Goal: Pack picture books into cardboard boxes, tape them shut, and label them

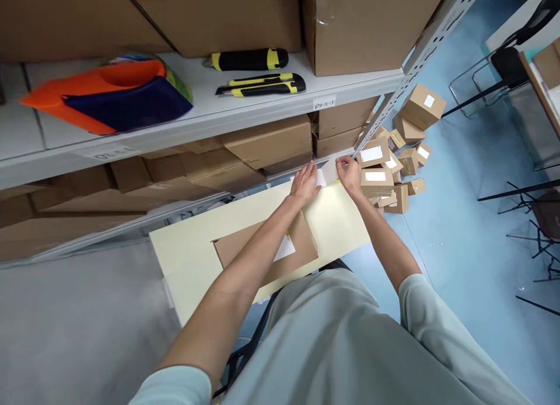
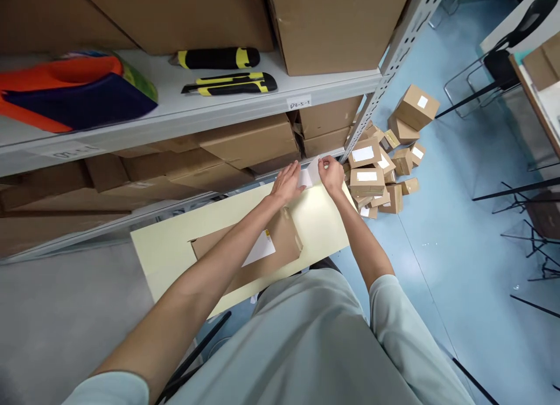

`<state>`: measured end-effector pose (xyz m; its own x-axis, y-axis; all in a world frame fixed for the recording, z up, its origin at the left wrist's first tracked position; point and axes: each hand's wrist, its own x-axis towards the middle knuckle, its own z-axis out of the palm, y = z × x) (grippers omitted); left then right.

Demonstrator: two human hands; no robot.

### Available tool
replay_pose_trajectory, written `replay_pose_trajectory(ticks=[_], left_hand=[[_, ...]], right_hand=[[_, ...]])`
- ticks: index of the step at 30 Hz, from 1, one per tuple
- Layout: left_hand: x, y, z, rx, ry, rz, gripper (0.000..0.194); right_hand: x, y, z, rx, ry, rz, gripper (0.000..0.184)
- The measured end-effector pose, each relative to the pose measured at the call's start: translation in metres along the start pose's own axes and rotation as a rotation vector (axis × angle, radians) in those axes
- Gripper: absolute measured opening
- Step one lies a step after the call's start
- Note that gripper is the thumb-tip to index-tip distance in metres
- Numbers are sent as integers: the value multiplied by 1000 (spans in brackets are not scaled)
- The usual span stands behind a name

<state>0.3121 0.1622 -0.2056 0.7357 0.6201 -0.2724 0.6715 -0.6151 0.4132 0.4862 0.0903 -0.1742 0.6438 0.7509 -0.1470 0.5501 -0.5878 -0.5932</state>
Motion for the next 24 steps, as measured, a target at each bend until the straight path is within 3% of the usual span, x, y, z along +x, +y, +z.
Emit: replay_pose_trajectory(ticks=[3,6,16,24], left_hand=[[15,-4,13,51,-115,18,89],[22,-7,24,56,-157,40,89],[23,-9,37,82,-173,38,73],[29,-13,40,70,-175,44,74]], right_hand=[[-6,12,-5,44,23,52,27],[-15,22,-1,58,28,116,25],[-30,41,17,113,-6,246,24],[-28,57,18,112,33,331,21]])
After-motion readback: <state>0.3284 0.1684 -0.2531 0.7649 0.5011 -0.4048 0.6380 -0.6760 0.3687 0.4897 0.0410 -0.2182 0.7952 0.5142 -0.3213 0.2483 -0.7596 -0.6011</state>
